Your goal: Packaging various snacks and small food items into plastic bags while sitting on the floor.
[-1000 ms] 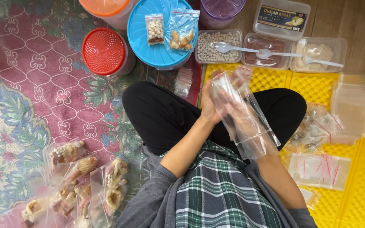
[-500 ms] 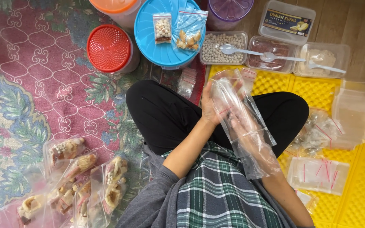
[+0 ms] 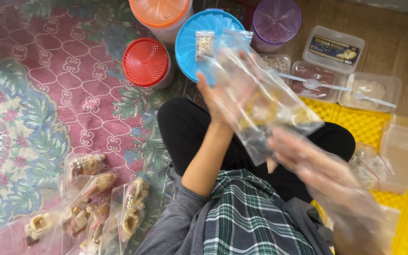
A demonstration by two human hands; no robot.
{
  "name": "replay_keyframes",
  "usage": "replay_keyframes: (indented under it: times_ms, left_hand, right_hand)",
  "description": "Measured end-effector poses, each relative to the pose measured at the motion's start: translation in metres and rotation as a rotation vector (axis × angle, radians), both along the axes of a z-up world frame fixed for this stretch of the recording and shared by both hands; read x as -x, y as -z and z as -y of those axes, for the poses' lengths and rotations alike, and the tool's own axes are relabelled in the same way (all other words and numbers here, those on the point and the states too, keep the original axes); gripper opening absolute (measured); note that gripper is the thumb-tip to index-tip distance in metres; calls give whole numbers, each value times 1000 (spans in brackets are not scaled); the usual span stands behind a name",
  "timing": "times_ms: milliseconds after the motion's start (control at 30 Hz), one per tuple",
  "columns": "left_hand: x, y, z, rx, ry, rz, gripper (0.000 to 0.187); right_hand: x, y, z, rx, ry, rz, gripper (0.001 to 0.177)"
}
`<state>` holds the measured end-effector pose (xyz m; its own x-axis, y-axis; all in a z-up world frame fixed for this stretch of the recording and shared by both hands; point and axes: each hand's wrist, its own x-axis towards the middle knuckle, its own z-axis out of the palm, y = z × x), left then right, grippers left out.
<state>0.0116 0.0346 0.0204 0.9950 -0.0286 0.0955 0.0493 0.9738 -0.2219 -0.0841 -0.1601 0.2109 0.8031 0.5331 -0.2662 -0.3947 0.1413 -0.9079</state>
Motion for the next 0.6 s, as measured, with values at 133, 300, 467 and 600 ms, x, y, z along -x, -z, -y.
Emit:
replay_keyframes:
  times_ms: [133,300,467,600]
  left_hand:
    - [-11,-50,-61,22,-40,103,114]
    - [4,-28,-123,-75,-357,11,85]
    - [15,-15,-153,-222,-516,-238,110]
    - [17,7,-167,-339,-610,-539,111]
  right_hand:
    - [-39,7,6,62,-89,428,28]
    - [-112,118,-46,219,316,-22,17]
    - [-131,229,-101,362,215,-86,43]
    - [-129,261,-143,167,440,-217,63]
